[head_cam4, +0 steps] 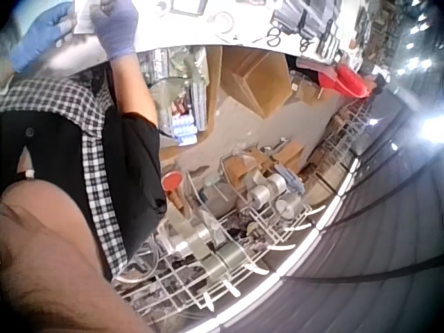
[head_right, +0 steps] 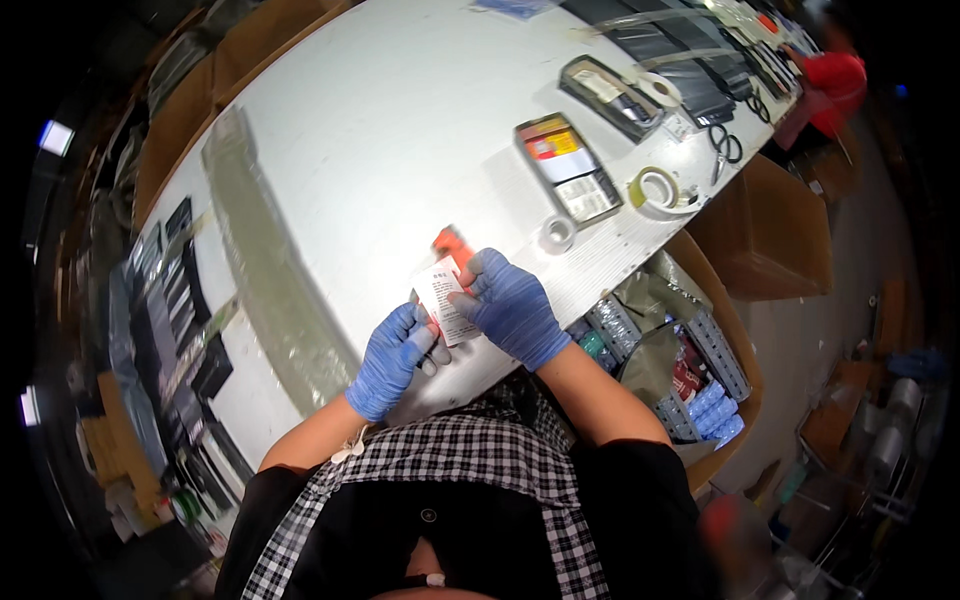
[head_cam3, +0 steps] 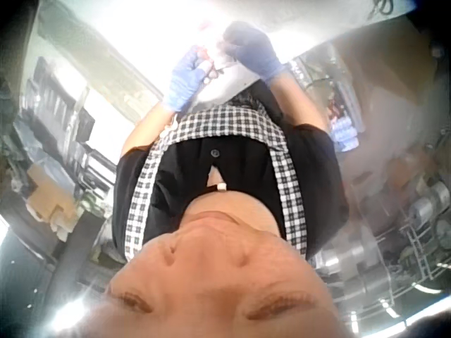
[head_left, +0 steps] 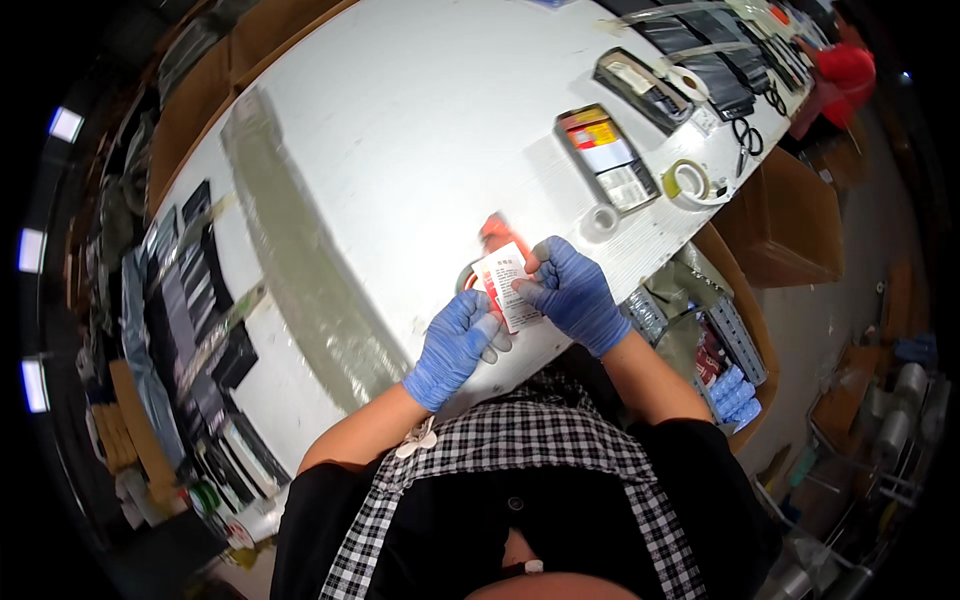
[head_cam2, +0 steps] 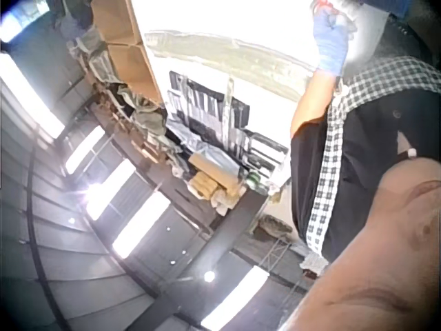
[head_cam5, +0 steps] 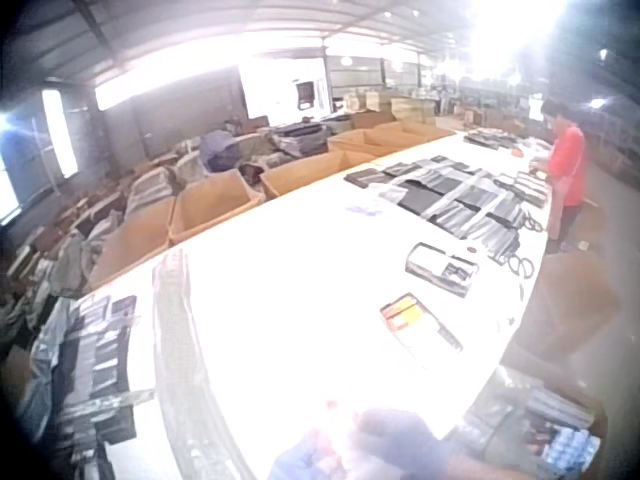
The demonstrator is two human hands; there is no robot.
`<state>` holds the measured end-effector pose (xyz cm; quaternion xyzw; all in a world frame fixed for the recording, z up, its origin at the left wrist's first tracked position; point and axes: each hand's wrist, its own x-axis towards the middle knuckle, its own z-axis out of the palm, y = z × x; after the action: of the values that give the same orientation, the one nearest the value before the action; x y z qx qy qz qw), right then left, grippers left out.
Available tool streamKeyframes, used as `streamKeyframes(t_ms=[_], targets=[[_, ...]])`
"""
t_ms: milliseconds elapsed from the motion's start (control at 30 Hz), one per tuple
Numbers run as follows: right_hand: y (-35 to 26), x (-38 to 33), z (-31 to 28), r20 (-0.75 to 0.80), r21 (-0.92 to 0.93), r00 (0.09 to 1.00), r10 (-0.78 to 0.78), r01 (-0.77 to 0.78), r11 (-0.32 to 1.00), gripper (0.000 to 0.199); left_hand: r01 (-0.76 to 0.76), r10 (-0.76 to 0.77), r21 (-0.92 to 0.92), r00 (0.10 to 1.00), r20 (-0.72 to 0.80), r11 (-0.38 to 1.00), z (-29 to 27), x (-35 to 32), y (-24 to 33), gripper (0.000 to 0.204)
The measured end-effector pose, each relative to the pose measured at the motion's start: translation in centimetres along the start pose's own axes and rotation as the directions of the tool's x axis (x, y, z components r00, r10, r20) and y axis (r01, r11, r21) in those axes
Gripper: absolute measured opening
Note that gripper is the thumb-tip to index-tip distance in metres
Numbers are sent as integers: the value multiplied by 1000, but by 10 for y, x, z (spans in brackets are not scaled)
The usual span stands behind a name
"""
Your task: The person wraps long rectangular items in green fabric, secures them with tape, and affixes shipping labels. They handle items one at a time, using a tape dispenser and scissors, and place finished packages into a cardboard box.
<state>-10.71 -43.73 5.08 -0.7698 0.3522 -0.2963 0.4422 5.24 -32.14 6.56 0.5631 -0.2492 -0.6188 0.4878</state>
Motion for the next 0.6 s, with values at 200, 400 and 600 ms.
streamKeyframes(t_ms=[200, 400, 600], targets=[[-64, -96, 86, 334, 550, 882, 333, -469, 691, 40, -123, 173, 324, 976, -129, 938, -50, -110, -66, 12], [-56, -200, 139, 600, 286, 667, 442, -695, 660, 37, -299, 711, 942, 695, 107, 150, -121, -206, -101, 51], [-28, -214, 243, 520, 156, 725, 451, -600, 785, 36, -87, 715, 993, 699, 1, 84, -176, -192, -150, 39]])
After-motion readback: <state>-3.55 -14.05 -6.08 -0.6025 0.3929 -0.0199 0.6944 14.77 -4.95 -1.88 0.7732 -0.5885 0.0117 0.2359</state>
